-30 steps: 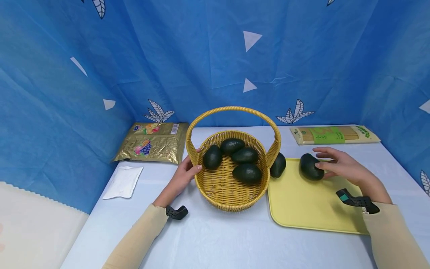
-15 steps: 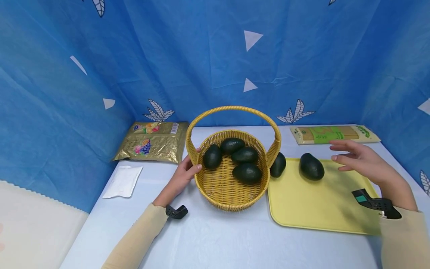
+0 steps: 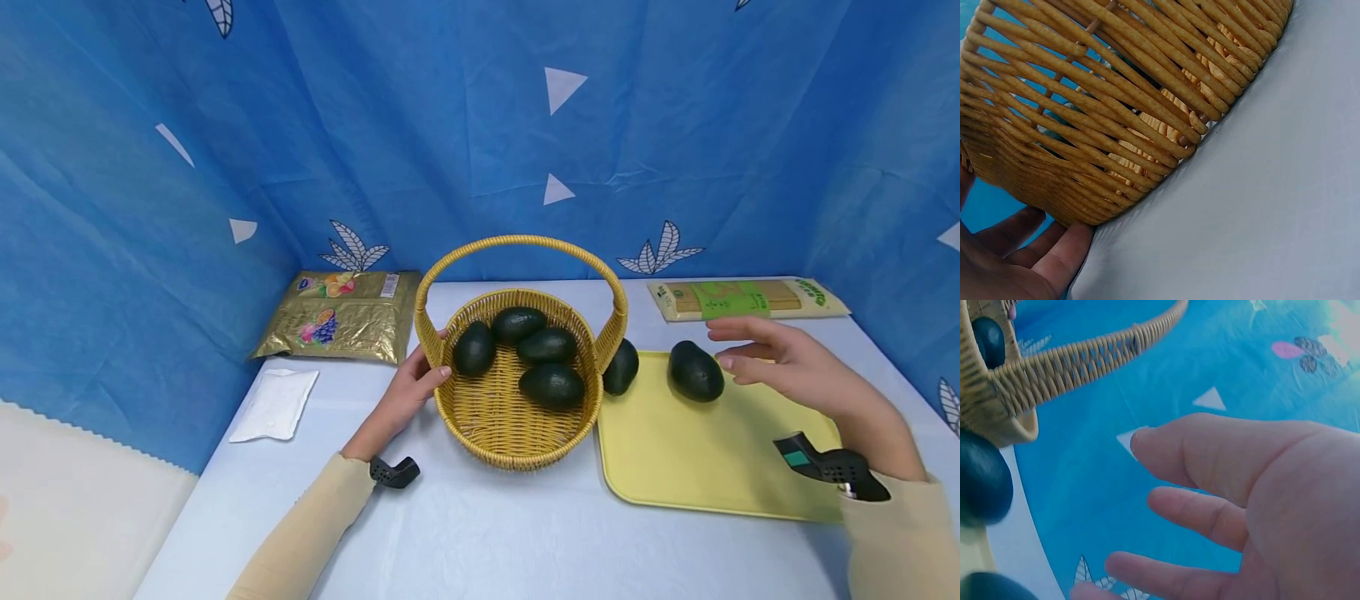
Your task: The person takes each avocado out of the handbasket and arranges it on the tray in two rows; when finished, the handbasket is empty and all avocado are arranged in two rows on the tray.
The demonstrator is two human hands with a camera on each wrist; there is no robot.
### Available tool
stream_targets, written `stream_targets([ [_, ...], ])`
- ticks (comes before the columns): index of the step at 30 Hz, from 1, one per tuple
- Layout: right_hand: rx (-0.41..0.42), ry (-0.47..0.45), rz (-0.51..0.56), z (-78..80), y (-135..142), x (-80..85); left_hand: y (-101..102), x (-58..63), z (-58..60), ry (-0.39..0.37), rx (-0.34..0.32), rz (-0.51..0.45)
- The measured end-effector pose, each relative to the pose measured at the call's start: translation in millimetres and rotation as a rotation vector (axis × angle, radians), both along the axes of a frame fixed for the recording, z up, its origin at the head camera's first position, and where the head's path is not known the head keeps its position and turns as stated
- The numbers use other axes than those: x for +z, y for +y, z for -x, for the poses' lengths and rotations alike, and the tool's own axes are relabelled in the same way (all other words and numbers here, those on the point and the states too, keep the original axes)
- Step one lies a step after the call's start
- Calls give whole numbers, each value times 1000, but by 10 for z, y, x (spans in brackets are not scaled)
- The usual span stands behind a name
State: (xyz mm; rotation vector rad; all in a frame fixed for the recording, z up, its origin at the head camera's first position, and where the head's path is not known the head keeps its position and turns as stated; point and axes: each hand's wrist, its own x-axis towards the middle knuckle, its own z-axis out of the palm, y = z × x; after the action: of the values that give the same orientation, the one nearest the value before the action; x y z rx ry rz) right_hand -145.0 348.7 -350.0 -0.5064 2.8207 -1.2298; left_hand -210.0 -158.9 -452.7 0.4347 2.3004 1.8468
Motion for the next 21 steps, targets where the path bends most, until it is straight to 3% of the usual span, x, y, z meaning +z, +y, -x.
stream_targets([
  [9, 143, 24, 19, -47, -338, 29, -8, 13, -15, 0, 15, 22],
  [21, 314, 11, 19, -66, -956, 73, 25, 26, -37, 14, 5, -27],
])
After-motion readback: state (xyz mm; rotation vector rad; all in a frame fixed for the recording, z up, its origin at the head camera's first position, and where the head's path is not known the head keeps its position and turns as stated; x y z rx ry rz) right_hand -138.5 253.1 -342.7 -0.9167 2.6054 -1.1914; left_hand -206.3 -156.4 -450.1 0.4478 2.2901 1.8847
